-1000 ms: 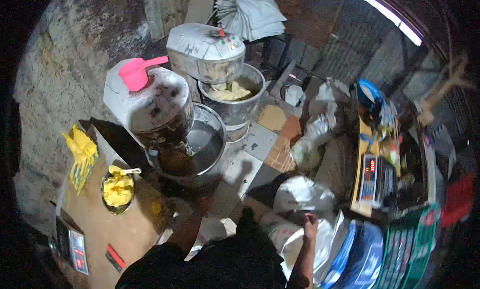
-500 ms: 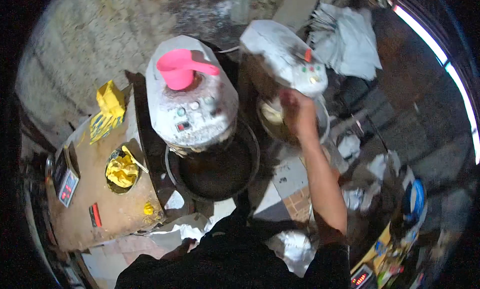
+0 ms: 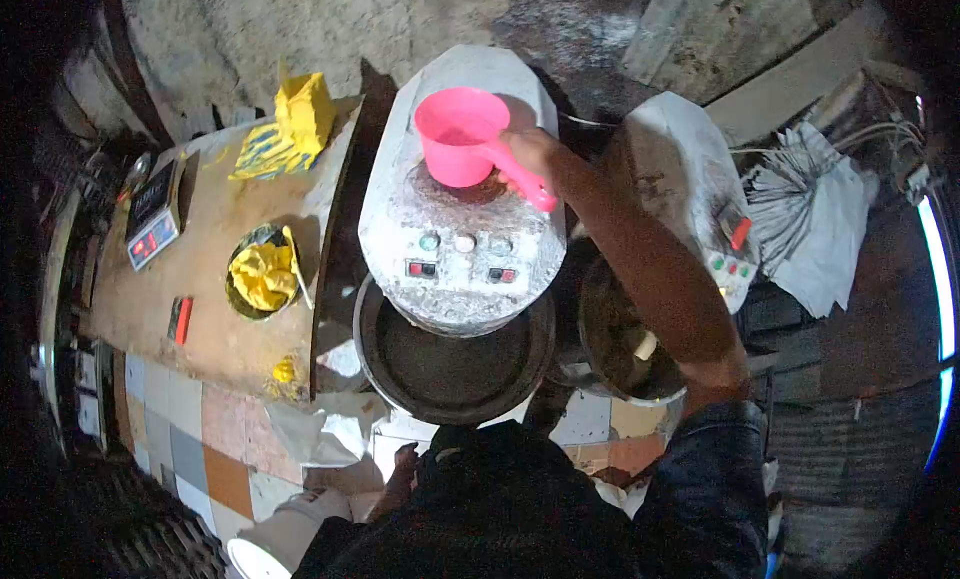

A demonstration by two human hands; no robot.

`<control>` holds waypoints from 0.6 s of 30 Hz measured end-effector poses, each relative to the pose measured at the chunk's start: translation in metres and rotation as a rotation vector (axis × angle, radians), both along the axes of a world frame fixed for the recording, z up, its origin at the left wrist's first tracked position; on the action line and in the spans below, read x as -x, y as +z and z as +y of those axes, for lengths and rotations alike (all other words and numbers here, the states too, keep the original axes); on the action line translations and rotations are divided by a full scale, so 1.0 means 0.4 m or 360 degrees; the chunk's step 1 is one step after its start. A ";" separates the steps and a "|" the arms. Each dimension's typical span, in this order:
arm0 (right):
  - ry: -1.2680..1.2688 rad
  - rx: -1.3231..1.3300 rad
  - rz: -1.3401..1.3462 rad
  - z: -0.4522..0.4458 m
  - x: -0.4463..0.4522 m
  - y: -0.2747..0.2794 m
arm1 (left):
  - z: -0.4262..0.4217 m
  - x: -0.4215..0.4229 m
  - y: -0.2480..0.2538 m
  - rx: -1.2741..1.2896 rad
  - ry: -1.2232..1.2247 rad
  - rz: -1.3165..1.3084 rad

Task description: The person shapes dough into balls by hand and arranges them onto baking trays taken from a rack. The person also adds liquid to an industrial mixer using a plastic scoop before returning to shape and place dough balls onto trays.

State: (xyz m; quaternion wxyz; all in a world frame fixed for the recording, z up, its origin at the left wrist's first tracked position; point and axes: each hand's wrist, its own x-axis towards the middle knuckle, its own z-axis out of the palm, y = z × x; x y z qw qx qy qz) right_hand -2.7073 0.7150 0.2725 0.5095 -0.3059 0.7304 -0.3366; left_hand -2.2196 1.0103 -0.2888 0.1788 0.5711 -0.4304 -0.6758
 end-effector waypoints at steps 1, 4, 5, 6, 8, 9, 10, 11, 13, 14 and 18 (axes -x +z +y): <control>0.0017 0.0112 0.0085 0.004 0.003 -0.010 | 0.047 -0.003 0.012 -0.0363 0.0352 0.0171; 0.0104 0.0213 0.0248 0.017 0.033 -0.014 | 0.155 -0.025 0.008 -0.0499 0.0572 -0.0041; 0.0152 0.0210 0.0323 0.026 0.042 -0.014 | 0.179 -0.034 0.000 -0.0546 0.0666 -0.0116; 0.0114 0.0296 0.0392 0.057 0.037 0.002 | 0.206 -0.053 -0.008 -0.0623 0.0798 -0.0185; 0.0187 0.0281 0.0366 0.105 0.074 0.010 | 0.254 -0.058 -0.016 -0.0760 0.1113 -0.0290; 0.0223 0.0313 0.0365 0.129 0.102 0.016 | 0.275 -0.037 -0.014 -0.0820 0.1249 -0.0327; 0.0293 0.0293 0.0374 0.158 0.130 0.020 | 0.302 -0.019 -0.021 -0.0868 0.1375 -0.0354; 0.0319 0.0278 0.0363 0.193 0.150 0.027 | 0.323 0.014 -0.023 -0.0886 0.1438 -0.0376; 0.0520 0.0336 0.0342 0.296 0.194 0.051 | 0.353 0.120 -0.028 -0.0785 0.1401 -0.0421; 0.0546 0.0328 0.0439 0.358 0.195 0.073 | 0.356 0.175 -0.035 -0.0673 0.1337 -0.0459; 0.0746 0.0422 0.0248 0.575 0.287 0.011 | 0.374 0.311 -0.138 -0.0390 0.0980 -0.0501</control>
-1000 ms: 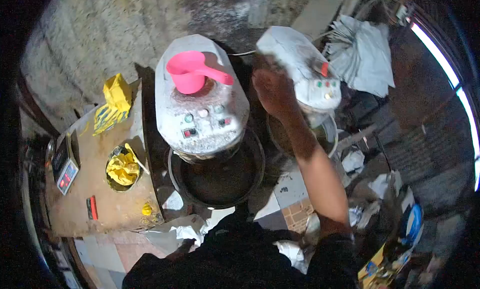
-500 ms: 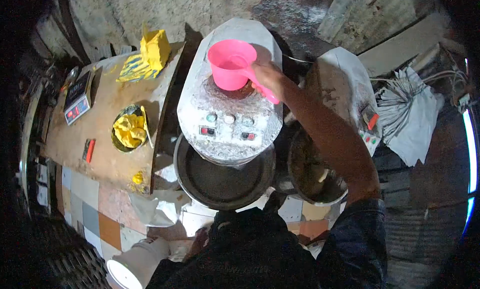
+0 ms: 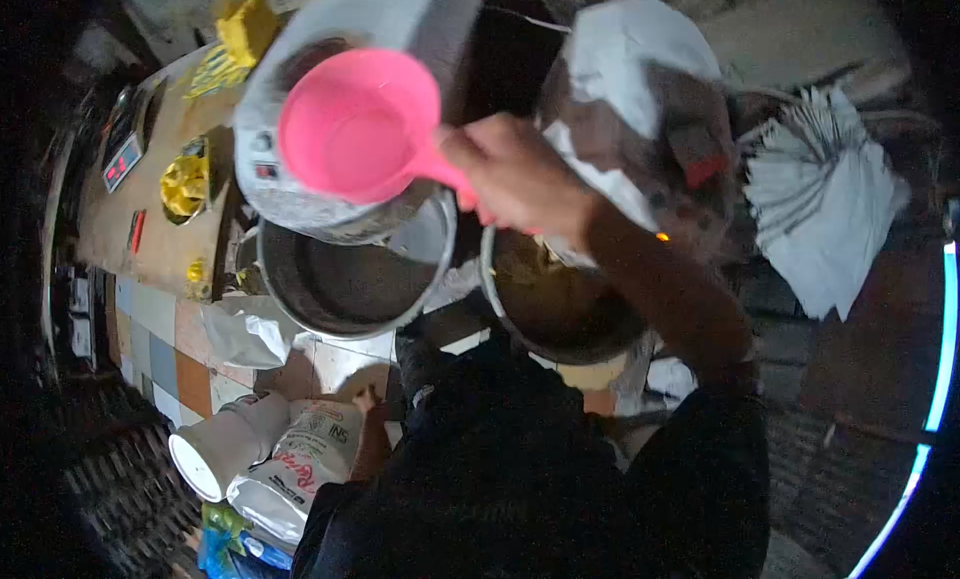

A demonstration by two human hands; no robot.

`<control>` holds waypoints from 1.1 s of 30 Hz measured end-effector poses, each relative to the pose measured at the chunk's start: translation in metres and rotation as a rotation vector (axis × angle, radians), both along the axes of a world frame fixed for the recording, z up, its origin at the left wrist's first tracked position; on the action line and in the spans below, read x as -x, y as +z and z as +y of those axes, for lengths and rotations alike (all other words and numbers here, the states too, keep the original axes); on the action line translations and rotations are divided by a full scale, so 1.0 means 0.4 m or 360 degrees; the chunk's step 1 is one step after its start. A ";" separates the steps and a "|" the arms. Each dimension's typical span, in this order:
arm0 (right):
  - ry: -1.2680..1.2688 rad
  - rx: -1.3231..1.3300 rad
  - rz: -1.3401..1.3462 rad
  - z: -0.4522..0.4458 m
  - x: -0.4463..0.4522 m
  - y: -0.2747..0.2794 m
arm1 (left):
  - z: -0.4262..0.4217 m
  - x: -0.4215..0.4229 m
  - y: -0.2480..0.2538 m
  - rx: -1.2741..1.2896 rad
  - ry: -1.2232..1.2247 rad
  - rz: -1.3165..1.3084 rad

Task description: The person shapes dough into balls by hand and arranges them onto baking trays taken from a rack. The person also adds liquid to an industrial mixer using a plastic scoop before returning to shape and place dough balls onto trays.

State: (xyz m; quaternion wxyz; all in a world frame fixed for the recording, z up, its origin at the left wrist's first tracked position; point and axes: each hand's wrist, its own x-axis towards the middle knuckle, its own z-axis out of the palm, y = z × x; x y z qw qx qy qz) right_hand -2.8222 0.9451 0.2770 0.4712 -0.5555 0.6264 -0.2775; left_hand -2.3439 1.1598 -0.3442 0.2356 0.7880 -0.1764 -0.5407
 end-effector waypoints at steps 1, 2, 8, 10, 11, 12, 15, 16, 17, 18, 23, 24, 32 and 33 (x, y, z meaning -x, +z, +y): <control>0.0046 0.0023 -0.0006 0.051 0.019 -0.029 | 0.044 0.056 0.001 0.0116 0.0031 -0.0075; 0.0132 0.0005 0.0038 0.101 0.041 -0.056 | 0.071 0.148 0.006 0.0245 0.0066 -0.0145; -0.0079 0.0632 0.0121 0.403 0.064 -0.259 | 0.083 0.376 0.259 0.0585 -0.0386 -0.0186; -0.0105 0.0576 0.0112 0.473 0.064 -0.317 | 0.092 0.293 0.130 0.0529 -0.0427 0.0040; -0.0197 0.0710 0.0127 0.507 0.061 -0.360 | 0.095 0.239 0.053 0.0513 -0.0449 0.0125; -0.0289 0.0840 0.0147 0.535 0.061 -0.395 | 0.092 0.211 0.025 0.0485 -0.0450 0.0244; -0.0052 0.1017 0.0632 0.596 0.082 -0.452 | 0.096 0.298 0.147 0.0631 -0.0928 -0.0637; -0.0109 0.0927 0.0494 0.606 0.088 -0.470 | 0.084 0.305 0.158 0.0634 -0.0937 -0.0644; -0.0117 0.0930 0.0489 0.616 0.096 -0.487 | 0.073 0.311 0.171 0.0342 -0.0784 -0.0519; -0.0109 0.0857 0.0507 0.626 0.107 -0.501 | 0.066 0.318 0.184 0.0053 -0.0621 -0.0390; 0.0079 0.0836 0.0887 0.661 0.157 -0.544 | 0.055 0.383 0.286 0.0207 -0.0634 -0.0203; 0.0011 0.0425 0.0698 0.656 0.168 -0.526 | 0.051 0.394 0.299 0.0085 -0.0752 -0.0377; 0.0045 0.0357 0.0785 0.710 0.192 -0.635 | 0.084 0.366 0.224 0.0273 -0.0881 -0.0116; -0.0128 0.0302 0.0617 0.704 0.191 -0.629 | 0.080 0.355 0.206 0.0186 -0.1028 -0.0420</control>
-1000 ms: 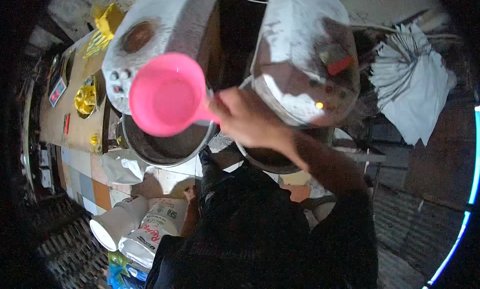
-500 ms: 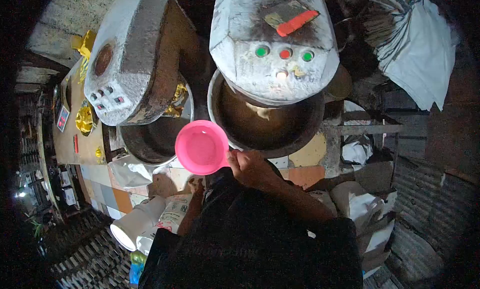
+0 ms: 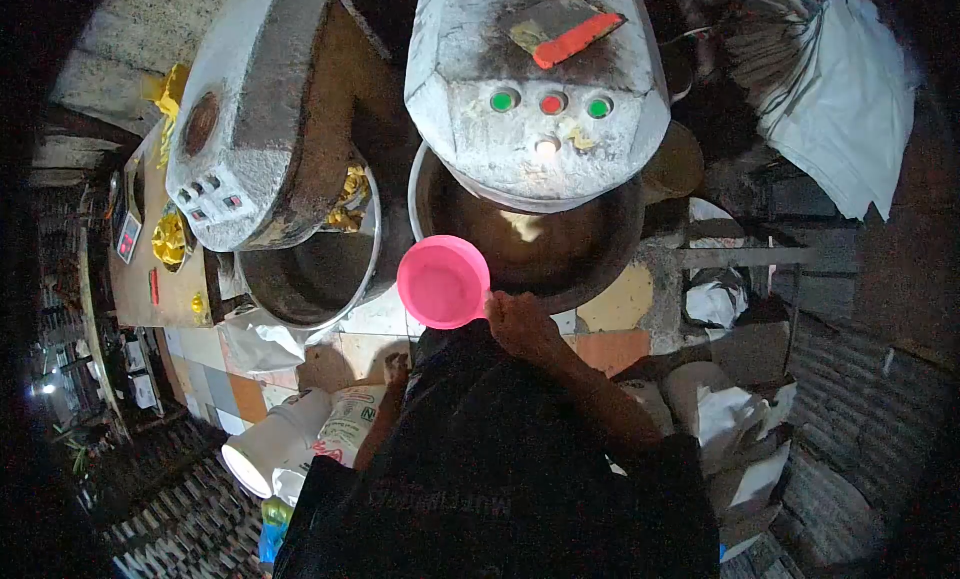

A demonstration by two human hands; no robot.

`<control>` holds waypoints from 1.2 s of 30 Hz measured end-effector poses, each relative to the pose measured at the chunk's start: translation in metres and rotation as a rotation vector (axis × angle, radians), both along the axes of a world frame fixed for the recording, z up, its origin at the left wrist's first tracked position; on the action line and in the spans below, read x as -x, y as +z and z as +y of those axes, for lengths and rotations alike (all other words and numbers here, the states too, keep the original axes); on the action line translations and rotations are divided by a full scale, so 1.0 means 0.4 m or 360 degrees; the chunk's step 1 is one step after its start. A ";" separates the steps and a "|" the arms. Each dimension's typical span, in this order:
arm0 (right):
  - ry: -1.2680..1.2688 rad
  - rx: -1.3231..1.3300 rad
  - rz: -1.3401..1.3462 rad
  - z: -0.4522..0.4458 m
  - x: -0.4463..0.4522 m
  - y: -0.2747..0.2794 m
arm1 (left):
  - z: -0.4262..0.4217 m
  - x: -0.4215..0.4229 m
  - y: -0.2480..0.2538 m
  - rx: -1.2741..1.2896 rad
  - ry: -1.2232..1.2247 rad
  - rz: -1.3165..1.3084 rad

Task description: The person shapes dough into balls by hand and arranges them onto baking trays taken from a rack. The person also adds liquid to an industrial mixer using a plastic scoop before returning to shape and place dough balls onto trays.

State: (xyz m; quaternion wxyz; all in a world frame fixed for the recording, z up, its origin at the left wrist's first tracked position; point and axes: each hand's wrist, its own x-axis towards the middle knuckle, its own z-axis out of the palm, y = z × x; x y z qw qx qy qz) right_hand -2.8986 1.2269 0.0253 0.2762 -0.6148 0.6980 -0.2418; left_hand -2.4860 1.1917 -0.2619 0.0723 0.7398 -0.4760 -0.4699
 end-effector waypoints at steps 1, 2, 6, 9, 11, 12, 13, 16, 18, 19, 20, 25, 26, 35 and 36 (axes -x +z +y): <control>-0.0161 -0.0016 -0.0186 -0.002 0.000 0.001 | 0.001 -0.016 -0.029 -0.0003 -0.0002 -0.0003; -0.0163 -0.0020 -0.0190 0.004 0.002 -0.017 | 0.006 -0.032 -0.056 0.0013 0.0015 0.0042; -0.0040 -0.0114 -0.0052 -0.012 0.013 -0.001 | 0.019 -0.023 -0.015 0.0014 0.0183 0.0445; -0.0103 -0.0551 -0.0326 -0.031 0.021 0.015 | 0.023 0.000 0.052 -0.0001 0.0414 0.0986; -0.0131 -0.0605 -0.0412 -0.027 0.019 0.005 | 0.025 -0.080 -0.086 0.0105 0.0192 0.0553; -0.0038 -0.0460 -0.0290 -0.023 0.018 -0.007 | 0.025 -0.104 -0.128 0.0211 -0.0033 0.0126; 0.0053 -0.0315 -0.0167 -0.018 0.016 -0.019 | 0.023 -0.069 -0.064 0.0064 0.0127 0.0212; -0.0208 -0.0175 -0.0319 -0.007 -0.002 -0.059 | 0.028 -0.033 0.010 -0.0004 0.0334 0.0419; -0.0206 -0.0098 -0.0299 -0.006 -0.008 -0.061 | 0.055 -0.127 -0.140 0.0421 0.0045 0.0558; -0.0201 -0.0017 -0.0277 -0.007 -0.010 -0.062 | 0.058 -0.112 -0.105 0.0321 0.0163 0.0644; -0.0201 -0.0019 -0.0278 -0.008 -0.012 -0.062 | 0.057 -0.086 -0.052 0.0225 0.0289 0.0725; -0.0227 -0.0459 -0.0371 -0.007 -0.017 -0.074 | 0.035 -0.005 0.113 0.0034 0.0140 0.0416; -0.0227 -0.0461 -0.0370 -0.010 -0.019 -0.068 | 0.029 0.007 0.142 -0.0057 0.0225 0.0553; -0.0166 -0.0799 -0.0458 -0.019 -0.019 -0.059 | 0.060 -0.075 0.016 0.0053 0.0129 0.0193; -0.0030 -0.0656 -0.0232 -0.013 -0.025 -0.078 | 0.060 -0.069 0.039 -0.0046 0.0236 0.0376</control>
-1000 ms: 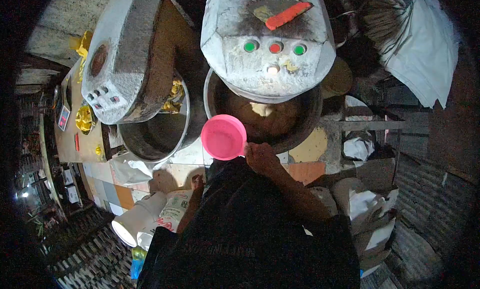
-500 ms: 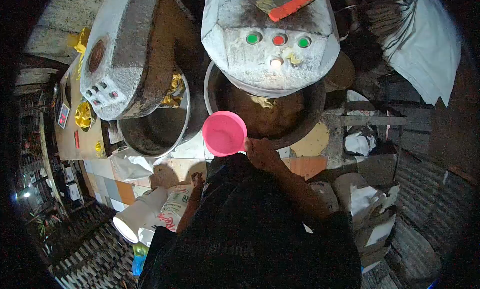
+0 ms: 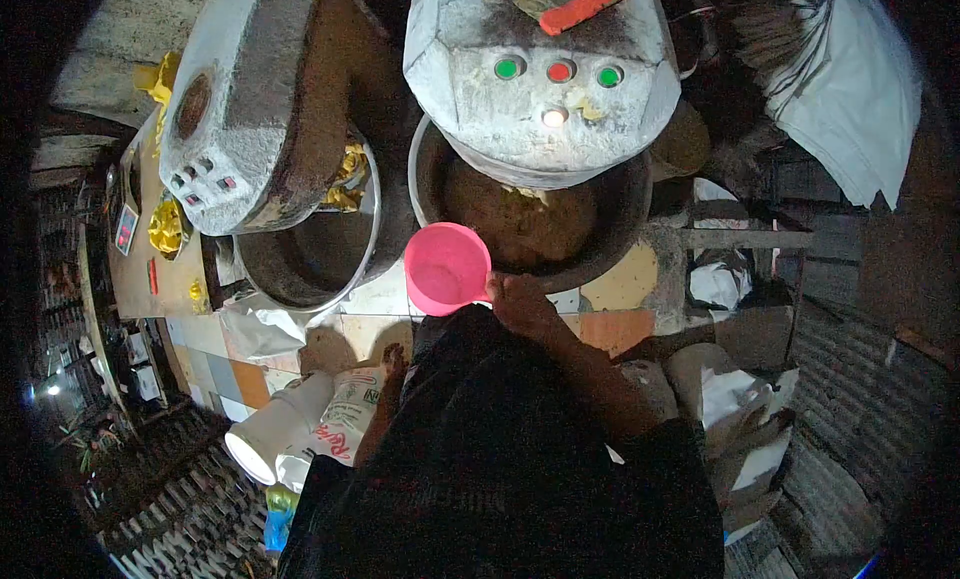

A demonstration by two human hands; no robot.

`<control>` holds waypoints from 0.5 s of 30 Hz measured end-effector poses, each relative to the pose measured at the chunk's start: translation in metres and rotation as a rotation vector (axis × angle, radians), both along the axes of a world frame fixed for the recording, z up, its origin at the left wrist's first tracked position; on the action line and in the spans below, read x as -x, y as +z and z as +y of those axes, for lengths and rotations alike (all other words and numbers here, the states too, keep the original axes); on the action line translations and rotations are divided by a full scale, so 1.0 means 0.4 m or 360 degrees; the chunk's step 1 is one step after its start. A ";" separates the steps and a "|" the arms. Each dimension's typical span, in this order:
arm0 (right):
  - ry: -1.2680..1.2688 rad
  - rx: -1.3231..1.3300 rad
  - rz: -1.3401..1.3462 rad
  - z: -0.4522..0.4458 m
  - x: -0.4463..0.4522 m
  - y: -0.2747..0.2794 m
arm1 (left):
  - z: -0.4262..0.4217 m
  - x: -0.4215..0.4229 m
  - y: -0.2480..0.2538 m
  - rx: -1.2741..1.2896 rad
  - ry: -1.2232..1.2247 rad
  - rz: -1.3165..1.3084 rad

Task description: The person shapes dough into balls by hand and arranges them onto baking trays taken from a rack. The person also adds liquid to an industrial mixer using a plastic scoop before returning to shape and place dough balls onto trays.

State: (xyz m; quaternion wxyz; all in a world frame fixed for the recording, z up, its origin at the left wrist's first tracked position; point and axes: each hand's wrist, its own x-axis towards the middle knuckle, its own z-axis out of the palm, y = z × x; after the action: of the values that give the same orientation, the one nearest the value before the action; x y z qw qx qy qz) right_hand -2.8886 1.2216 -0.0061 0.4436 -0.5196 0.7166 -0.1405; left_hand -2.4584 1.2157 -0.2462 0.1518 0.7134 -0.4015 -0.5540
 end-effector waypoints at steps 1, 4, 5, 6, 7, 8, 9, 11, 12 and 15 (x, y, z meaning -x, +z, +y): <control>0.0167 0.0154 0.0194 0.006 -0.003 -0.017 | -0.004 0.010 0.022 0.0000 0.0000 0.0000; 0.0009 -0.0195 -0.0078 -0.014 0.008 0.044 | -0.017 0.060 0.095 -0.0061 -0.0160 -0.0330; 0.0007 -0.0194 -0.0076 -0.008 0.005 0.033 | -0.012 0.069 0.107 -0.0084 0.0006 -0.0215; -0.0080 -0.0072 -0.0110 0.001 -0.002 0.014 | -0.011 0.078 0.118 -0.0108 0.0170 -0.0100; -0.0165 0.0050 -0.0144 0.005 -0.005 0.004 | -0.008 0.057 0.076 -0.0110 0.0168 -0.0098; -0.0166 0.0046 -0.0143 0.001 -0.007 0.014 | -0.006 0.023 0.017 -0.0048 0.0059 -0.0233; -0.0271 -0.0046 -0.0173 -0.004 -0.010 0.026 | 0.002 -0.010 -0.035 0.0016 -0.0050 -0.0368; -0.0377 -0.0134 -0.0204 -0.005 -0.011 0.028 | 0.010 -0.012 -0.032 0.0062 0.0034 -0.0074; -0.0392 -0.0056 -0.0202 -0.001 -0.012 0.019 | 0.013 -0.010 -0.026 0.0107 0.0119 0.0220; -0.0385 -0.0038 -0.0220 -0.006 -0.008 0.028 | -0.013 0.039 0.081 -0.0053 -0.0093 -0.0164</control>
State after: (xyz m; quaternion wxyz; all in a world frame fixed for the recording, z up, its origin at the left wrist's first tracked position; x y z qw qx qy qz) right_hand -2.8855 1.2192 0.0052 0.4779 -0.4131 0.7434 -0.2198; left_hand -2.4742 1.2105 -0.2138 0.1028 0.7314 -0.4199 -0.5274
